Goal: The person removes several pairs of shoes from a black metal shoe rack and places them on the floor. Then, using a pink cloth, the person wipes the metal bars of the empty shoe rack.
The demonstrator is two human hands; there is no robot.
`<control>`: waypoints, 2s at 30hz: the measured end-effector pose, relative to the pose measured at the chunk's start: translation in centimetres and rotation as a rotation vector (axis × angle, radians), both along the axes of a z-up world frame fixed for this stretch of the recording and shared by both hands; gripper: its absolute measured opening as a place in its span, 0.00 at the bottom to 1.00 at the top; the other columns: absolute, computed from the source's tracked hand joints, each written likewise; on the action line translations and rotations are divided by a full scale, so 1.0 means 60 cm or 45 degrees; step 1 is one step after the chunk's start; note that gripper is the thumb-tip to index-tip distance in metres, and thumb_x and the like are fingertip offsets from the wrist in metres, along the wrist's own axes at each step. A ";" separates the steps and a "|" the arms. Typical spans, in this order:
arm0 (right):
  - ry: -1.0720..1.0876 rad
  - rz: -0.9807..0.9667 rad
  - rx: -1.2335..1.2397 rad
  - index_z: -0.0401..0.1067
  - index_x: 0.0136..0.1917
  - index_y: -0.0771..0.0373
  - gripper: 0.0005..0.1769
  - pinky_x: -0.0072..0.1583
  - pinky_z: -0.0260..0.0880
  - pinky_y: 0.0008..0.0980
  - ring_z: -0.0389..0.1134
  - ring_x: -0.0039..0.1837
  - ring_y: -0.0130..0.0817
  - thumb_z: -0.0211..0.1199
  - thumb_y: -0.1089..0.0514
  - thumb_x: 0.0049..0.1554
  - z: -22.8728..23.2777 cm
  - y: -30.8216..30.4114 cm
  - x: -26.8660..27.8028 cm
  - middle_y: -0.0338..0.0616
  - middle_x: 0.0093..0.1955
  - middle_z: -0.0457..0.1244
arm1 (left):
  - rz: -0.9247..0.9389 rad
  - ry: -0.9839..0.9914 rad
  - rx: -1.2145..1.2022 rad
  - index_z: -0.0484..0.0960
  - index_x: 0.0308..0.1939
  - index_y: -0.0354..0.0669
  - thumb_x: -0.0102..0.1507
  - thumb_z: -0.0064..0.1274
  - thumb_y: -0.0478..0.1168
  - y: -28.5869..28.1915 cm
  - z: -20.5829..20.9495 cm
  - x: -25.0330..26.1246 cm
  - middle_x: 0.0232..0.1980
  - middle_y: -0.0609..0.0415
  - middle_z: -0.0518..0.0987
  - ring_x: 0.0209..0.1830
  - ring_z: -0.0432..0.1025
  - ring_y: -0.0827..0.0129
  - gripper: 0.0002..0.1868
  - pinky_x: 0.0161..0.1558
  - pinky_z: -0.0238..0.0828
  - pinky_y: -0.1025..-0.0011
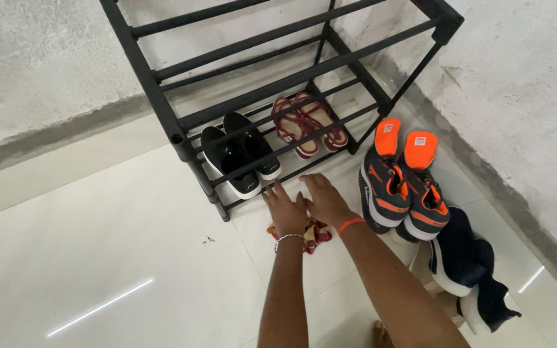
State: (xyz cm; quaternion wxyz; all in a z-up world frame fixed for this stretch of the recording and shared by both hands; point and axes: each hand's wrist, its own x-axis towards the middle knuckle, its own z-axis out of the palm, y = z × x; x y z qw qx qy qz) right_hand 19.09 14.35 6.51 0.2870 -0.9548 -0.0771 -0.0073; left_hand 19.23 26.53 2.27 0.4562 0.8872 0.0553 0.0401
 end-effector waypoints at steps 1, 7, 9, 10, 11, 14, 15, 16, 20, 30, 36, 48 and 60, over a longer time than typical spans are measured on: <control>-0.001 0.014 -0.010 0.62 0.69 0.60 0.33 0.70 0.62 0.46 0.58 0.73 0.54 0.67 0.62 0.51 -0.007 0.002 0.004 0.54 0.67 0.60 | 0.013 0.015 0.001 0.55 0.75 0.36 0.62 0.59 0.45 0.010 -0.004 0.004 0.77 0.26 0.53 0.78 0.44 0.28 0.43 0.75 0.49 0.47; 0.102 0.035 0.010 0.57 0.73 0.61 0.39 0.71 0.60 0.46 0.55 0.75 0.55 0.69 0.60 0.51 -0.047 0.008 0.045 0.57 0.72 0.56 | 0.044 0.065 0.063 0.52 0.77 0.44 0.62 0.61 0.46 0.071 -0.009 0.022 0.78 0.28 0.52 0.79 0.42 0.28 0.45 0.75 0.49 0.46; 0.167 0.036 0.013 0.55 0.74 0.61 0.41 0.72 0.59 0.46 0.54 0.76 0.55 0.69 0.57 0.53 -0.059 0.010 0.060 0.57 0.74 0.55 | 0.056 0.133 0.082 0.51 0.78 0.46 0.62 0.60 0.46 0.086 -0.006 0.025 0.79 0.30 0.51 0.79 0.42 0.29 0.46 0.74 0.51 0.47; 0.217 0.021 0.019 0.53 0.76 0.60 0.42 0.72 0.58 0.46 0.53 0.77 0.55 0.69 0.57 0.53 -0.066 0.012 0.068 0.57 0.75 0.53 | 0.059 0.161 0.083 0.50 0.78 0.46 0.61 0.61 0.47 0.092 -0.005 0.026 0.79 0.30 0.51 0.79 0.42 0.29 0.47 0.74 0.51 0.47; 0.266 0.007 0.025 0.51 0.77 0.59 0.43 0.72 0.58 0.47 0.51 0.77 0.56 0.68 0.56 0.54 -0.073 0.015 0.076 0.57 0.76 0.52 | 0.062 0.189 0.084 0.49 0.78 0.47 0.61 0.61 0.47 0.097 -0.004 0.027 0.79 0.30 0.50 0.80 0.41 0.30 0.48 0.74 0.51 0.47; 0.222 0.045 0.046 0.47 0.80 0.58 0.48 0.75 0.55 0.46 0.50 0.78 0.56 0.69 0.55 0.53 -0.097 0.024 0.095 0.57 0.78 0.50 | 0.060 0.237 0.070 0.47 0.79 0.49 0.60 0.62 0.47 0.116 -0.009 0.034 0.79 0.28 0.49 0.80 0.41 0.29 0.50 0.74 0.51 0.48; 0.176 0.070 0.056 0.47 0.80 0.58 0.49 0.76 0.54 0.46 0.50 0.79 0.56 0.69 0.55 0.53 -0.107 0.027 0.101 0.57 0.78 0.50 | 0.057 0.249 0.063 0.46 0.80 0.50 0.61 0.62 0.48 0.122 -0.014 0.036 0.79 0.26 0.49 0.80 0.41 0.29 0.51 0.75 0.50 0.48; 0.181 0.076 0.048 0.45 0.81 0.59 0.51 0.75 0.53 0.46 0.50 0.79 0.56 0.70 0.55 0.53 -0.117 0.031 0.107 0.58 0.78 0.50 | 0.071 0.253 0.072 0.45 0.80 0.51 0.60 0.63 0.47 0.127 -0.019 0.038 0.79 0.26 0.49 0.80 0.41 0.29 0.52 0.75 0.49 0.48; 0.102 0.120 0.088 0.42 0.82 0.62 0.56 0.76 0.52 0.46 0.49 0.79 0.58 0.72 0.55 0.50 -0.152 0.046 0.130 0.61 0.79 0.49 | 0.115 0.237 0.121 0.45 0.80 0.50 0.59 0.65 0.46 0.145 -0.043 0.047 0.78 0.25 0.50 0.78 0.43 0.27 0.54 0.75 0.48 0.47; -0.096 0.062 0.412 0.47 0.82 0.61 0.57 0.76 0.55 0.46 0.51 0.79 0.59 0.73 0.63 0.46 -0.168 0.089 0.172 0.64 0.78 0.50 | 0.178 -0.063 -0.013 0.55 0.77 0.45 0.57 0.64 0.35 0.162 -0.045 0.048 0.77 0.28 0.58 0.76 0.55 0.35 0.48 0.68 0.64 0.53; -0.048 -0.007 0.487 0.51 0.80 0.61 0.50 0.72 0.60 0.47 0.53 0.77 0.59 0.73 0.63 0.50 -0.168 0.102 0.183 0.62 0.76 0.52 | 0.192 -0.115 -0.060 0.58 0.77 0.47 0.59 0.62 0.34 0.155 -0.035 0.061 0.76 0.36 0.64 0.73 0.62 0.41 0.44 0.66 0.68 0.54; -0.168 -0.114 0.556 0.67 0.66 0.59 0.33 0.69 0.65 0.46 0.62 0.71 0.55 0.72 0.67 0.48 -0.202 0.106 0.194 0.56 0.68 0.61 | 0.232 -0.001 0.013 0.61 0.75 0.49 0.63 0.57 0.36 0.156 -0.072 0.081 0.75 0.39 0.65 0.76 0.59 0.44 0.37 0.67 0.67 0.57; -0.319 -0.075 0.609 0.68 0.43 0.65 0.12 0.54 0.66 0.47 0.66 0.54 0.55 0.68 0.72 0.49 -0.196 0.106 0.196 0.52 0.49 0.63 | 0.320 0.194 -0.049 0.72 0.54 0.41 0.64 0.55 0.31 0.144 -0.086 0.093 0.53 0.43 0.81 0.57 0.77 0.48 0.15 0.58 0.73 0.57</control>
